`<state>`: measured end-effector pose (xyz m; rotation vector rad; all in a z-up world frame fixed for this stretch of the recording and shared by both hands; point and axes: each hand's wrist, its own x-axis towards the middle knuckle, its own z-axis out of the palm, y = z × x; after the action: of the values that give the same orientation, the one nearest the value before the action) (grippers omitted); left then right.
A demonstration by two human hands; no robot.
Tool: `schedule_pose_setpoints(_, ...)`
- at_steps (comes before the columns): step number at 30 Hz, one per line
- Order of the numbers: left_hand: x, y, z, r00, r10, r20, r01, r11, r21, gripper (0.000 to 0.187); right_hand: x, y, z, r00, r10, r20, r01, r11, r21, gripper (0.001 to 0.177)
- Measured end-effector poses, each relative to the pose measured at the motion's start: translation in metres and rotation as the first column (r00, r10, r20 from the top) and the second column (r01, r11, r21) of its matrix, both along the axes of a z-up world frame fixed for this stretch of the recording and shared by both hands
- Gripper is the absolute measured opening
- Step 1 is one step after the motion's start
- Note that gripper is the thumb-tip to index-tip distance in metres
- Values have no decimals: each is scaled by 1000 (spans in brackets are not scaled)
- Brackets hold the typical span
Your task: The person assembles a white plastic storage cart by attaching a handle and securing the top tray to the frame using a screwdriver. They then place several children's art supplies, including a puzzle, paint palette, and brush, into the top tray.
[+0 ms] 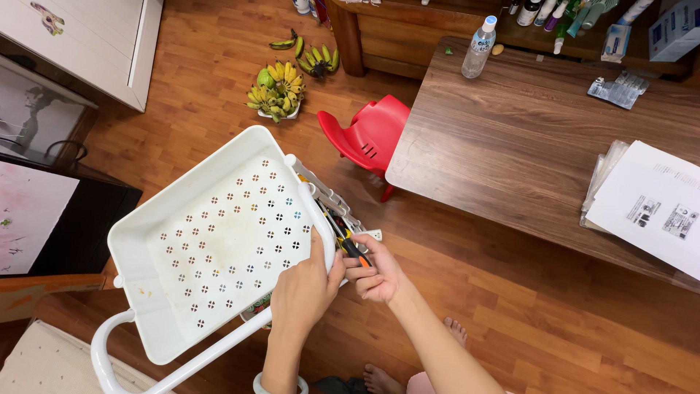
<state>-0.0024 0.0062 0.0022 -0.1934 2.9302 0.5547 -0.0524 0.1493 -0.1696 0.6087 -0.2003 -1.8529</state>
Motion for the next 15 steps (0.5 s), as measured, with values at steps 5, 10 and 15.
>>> schedule_pose_setpoints(5,2,1,1,1000,5,10,-5,1000,8,76,12,-8,5,735,263,-624,355,635,686,21)
schedule_pose_setpoints(10,1,4,2,999,8,37,-7,1000,-26,74,18,-16,1,435,620,-653,675,255,692,28)
schedule_pose_setpoints(15,-1,5,1,999,-3,50,2,1000,10,76,1,-9,-14,611,524,-593,380,463,801,37)
